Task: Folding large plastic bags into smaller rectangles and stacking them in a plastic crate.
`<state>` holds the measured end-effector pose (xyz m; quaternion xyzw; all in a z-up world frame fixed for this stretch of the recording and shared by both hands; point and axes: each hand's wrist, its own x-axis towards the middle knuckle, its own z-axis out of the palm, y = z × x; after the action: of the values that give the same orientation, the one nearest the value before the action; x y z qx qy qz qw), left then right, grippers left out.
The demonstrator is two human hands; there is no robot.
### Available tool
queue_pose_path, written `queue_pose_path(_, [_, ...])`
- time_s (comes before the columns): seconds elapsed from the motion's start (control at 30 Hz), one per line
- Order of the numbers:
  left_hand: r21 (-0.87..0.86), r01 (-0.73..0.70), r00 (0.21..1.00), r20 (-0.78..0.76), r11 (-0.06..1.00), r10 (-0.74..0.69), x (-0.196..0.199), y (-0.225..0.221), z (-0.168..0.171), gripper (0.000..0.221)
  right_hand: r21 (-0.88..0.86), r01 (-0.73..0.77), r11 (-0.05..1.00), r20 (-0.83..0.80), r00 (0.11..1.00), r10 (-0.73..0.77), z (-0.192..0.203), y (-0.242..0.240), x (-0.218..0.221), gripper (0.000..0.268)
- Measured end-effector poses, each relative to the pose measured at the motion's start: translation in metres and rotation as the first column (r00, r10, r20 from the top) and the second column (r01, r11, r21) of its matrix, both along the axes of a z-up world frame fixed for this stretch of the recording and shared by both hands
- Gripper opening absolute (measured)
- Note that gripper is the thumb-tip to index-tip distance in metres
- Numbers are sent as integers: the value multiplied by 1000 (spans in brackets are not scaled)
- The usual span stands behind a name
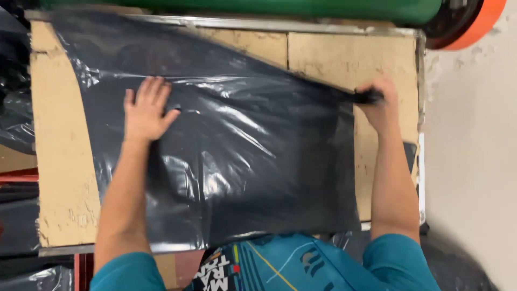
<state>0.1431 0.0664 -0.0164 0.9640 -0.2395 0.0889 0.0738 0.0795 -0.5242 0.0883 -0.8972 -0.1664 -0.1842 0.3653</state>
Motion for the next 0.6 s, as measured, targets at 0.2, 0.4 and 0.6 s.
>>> queue_pose_path(0.2, [453, -188, 856, -359, 871, 371, -27, 66, -47, 61, -358, 167, 919, -45, 980, -195, -45, 27, -90, 17])
queue_pose_path(0.4, [214, -448, 894, 107, 868, 435, -55, 176, -42, 42, -685, 175, 707, -39, 961, -275, -71, -17, -95, 49])
queue_pose_path(0.6, [7, -249, 943, 229, 969, 241, -20, 75, 36, 46, -529, -4, 848, -73, 996, -41, -35, 75, -7, 44])
